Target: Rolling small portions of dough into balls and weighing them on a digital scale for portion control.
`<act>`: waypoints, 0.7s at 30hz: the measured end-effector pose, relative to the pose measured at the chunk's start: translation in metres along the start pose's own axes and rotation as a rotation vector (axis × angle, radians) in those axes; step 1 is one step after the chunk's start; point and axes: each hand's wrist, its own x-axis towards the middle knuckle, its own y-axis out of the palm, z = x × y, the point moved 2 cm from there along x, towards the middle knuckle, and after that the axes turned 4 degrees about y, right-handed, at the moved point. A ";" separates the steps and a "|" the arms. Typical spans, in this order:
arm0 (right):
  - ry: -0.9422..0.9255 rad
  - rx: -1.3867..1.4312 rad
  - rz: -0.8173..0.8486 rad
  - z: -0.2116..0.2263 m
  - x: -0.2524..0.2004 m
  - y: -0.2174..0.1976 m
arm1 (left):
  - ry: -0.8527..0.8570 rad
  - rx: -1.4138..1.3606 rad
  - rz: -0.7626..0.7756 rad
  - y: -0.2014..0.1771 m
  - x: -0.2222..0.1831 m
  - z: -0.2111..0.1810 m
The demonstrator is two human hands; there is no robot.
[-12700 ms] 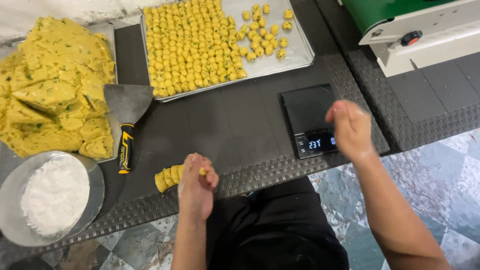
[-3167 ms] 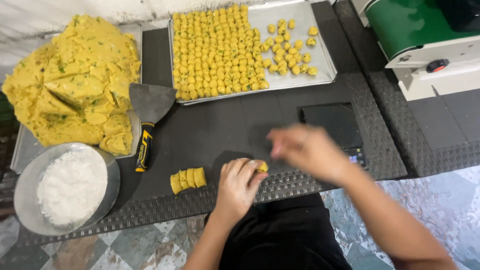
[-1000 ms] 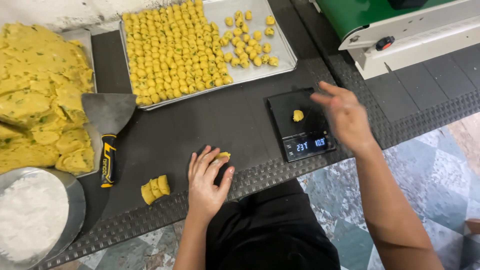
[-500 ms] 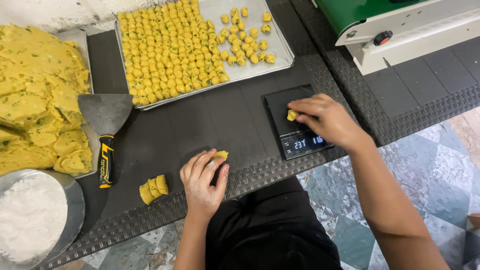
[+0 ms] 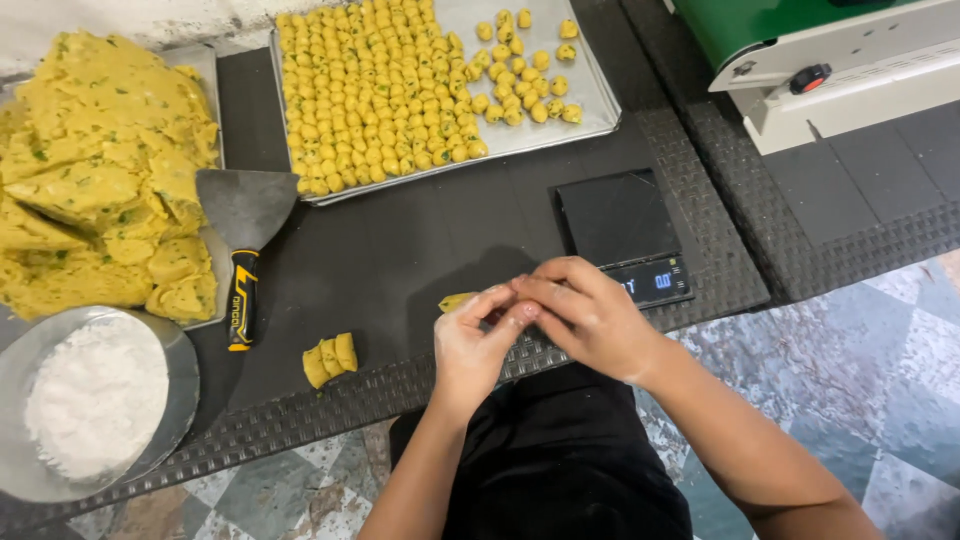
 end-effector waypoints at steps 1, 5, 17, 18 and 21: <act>-0.001 0.003 -0.001 0.004 0.001 0.000 | 0.000 0.004 -0.001 -0.002 0.000 -0.002; -0.112 0.042 -0.026 0.017 0.006 -0.004 | -0.150 -0.095 0.012 -0.010 0.002 -0.019; 0.303 0.635 0.029 -0.020 0.008 -0.010 | -0.209 -0.224 0.009 -0.029 0.000 0.005; 0.408 0.706 -0.017 -0.031 0.003 -0.011 | -0.132 -0.109 -0.023 -0.038 0.002 0.006; 0.549 0.781 -0.027 -0.056 -0.006 -0.031 | 0.114 0.347 -0.072 -0.072 0.015 -0.024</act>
